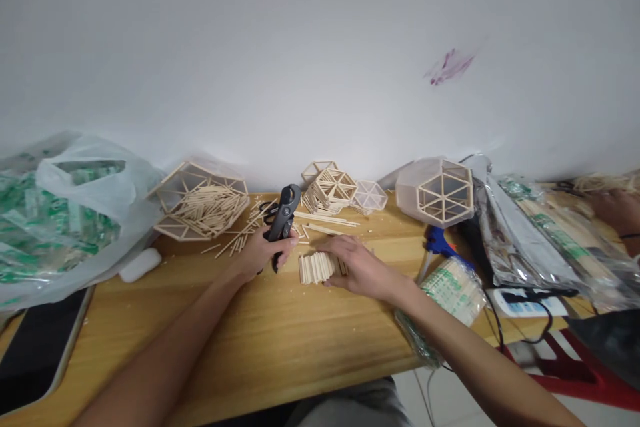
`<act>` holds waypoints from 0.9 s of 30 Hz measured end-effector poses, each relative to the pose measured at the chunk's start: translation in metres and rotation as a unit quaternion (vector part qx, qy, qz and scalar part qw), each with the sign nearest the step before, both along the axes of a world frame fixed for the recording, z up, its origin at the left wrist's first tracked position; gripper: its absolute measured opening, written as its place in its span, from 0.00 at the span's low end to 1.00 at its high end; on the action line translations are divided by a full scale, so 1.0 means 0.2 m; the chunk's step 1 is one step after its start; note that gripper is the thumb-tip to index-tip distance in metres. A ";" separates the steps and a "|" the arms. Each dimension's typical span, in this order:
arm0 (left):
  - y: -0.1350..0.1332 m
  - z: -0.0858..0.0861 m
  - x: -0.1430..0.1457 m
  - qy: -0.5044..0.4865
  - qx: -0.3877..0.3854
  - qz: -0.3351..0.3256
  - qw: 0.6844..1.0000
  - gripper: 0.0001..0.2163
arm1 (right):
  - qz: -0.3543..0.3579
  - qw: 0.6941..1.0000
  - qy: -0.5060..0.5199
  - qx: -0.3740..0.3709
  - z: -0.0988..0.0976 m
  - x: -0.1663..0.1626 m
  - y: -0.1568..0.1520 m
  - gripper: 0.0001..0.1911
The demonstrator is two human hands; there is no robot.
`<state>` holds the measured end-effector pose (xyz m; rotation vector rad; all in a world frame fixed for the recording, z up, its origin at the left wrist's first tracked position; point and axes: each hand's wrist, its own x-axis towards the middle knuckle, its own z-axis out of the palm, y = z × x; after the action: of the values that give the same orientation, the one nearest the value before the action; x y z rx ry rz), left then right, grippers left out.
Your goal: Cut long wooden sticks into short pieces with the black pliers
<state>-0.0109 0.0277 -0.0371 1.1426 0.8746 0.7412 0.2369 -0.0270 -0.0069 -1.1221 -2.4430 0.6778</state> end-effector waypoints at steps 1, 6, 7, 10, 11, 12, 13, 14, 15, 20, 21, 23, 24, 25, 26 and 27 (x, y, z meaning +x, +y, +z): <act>0.00 0.00 0.00 0.001 0.000 0.000 1.000 0.18 | -0.002 1.000 0.000 0.003 0.00 0.00 0.00 0.33; 0.00 -0.01 0.00 -0.011 0.002 -0.002 1.000 0.17 | -0.014 1.000 -0.013 -0.011 0.01 0.01 -0.01 0.36; 0.00 -0.02 -0.01 -0.011 0.004 -0.002 1.000 0.16 | -0.022 0.999 -0.018 -0.017 0.01 0.02 -0.01 0.37; 0.00 -0.02 -0.01 -0.011 0.010 -0.007 1.000 0.16 | -0.034 0.998 -0.035 -0.033 0.04 0.05 -0.01 0.39; 0.00 -0.02 -0.01 -0.009 0.010 -0.007 1.000 0.16 | -0.034 0.998 -0.039 -0.038 0.04 0.06 -0.01 0.39; 0.00 -0.01 -0.01 -0.008 0.010 -0.006 1.000 0.16 | -0.034 0.998 -0.041 -0.043 0.04 0.07 -0.01 0.38; 0.00 -0.01 -0.01 -0.005 0.008 -0.005 1.000 0.17 | -0.034 0.998 -0.040 -0.047 0.04 0.07 -0.01 0.37; 0.00 -0.01 -0.01 -0.003 0.006 -0.003 1.000 0.17 | -0.035 0.998 -0.037 -0.049 0.04 0.08 -0.01 0.36; 0.00 -0.01 -0.01 -0.003 0.004 -0.002 1.000 0.18 | -0.036 0.998 -0.032 -0.048 0.04 0.08 -0.01 0.35; 0.00 -0.02 -0.01 -0.010 0.004 -0.004 1.000 0.17 | -0.030 0.999 -0.011 -0.036 0.01 0.07 -0.01 0.33; 0.00 -0.03 -0.01 -0.011 0.005 -0.004 1.000 0.17 | -0.028 0.999 -0.010 -0.035 0.01 0.07 -0.01 0.34; 0.01 -0.03 -0.01 -0.013 0.005 -0.003 1.000 0.17 | -0.026 0.999 -0.014 -0.035 0.01 0.07 -0.01 0.34; 0.01 -0.03 -0.01 -0.013 0.004 -0.003 1.000 0.17 | -0.027 0.999 -0.017 -0.035 0.01 0.07 -0.01 0.34; 0.01 -0.03 -0.01 -0.014 0.002 -0.003 1.000 0.18 | -0.029 0.999 -0.020 -0.036 0.02 0.06 -0.01 0.34; 0.01 -0.03 -0.01 -0.014 0.002 -0.003 1.000 0.18 | -0.030 0.999 -0.022 -0.037 0.02 0.06 -0.01 0.34; 0.01 -0.03 -0.01 -0.013 0.001 -0.002 1.000 0.18 | -0.030 0.999 -0.024 -0.039 0.03 0.06 -0.01 0.34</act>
<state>-0.0126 0.0292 -0.0432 1.1340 0.8486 0.7526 0.2494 -0.0292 -0.0017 -1.2501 -2.4299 0.7418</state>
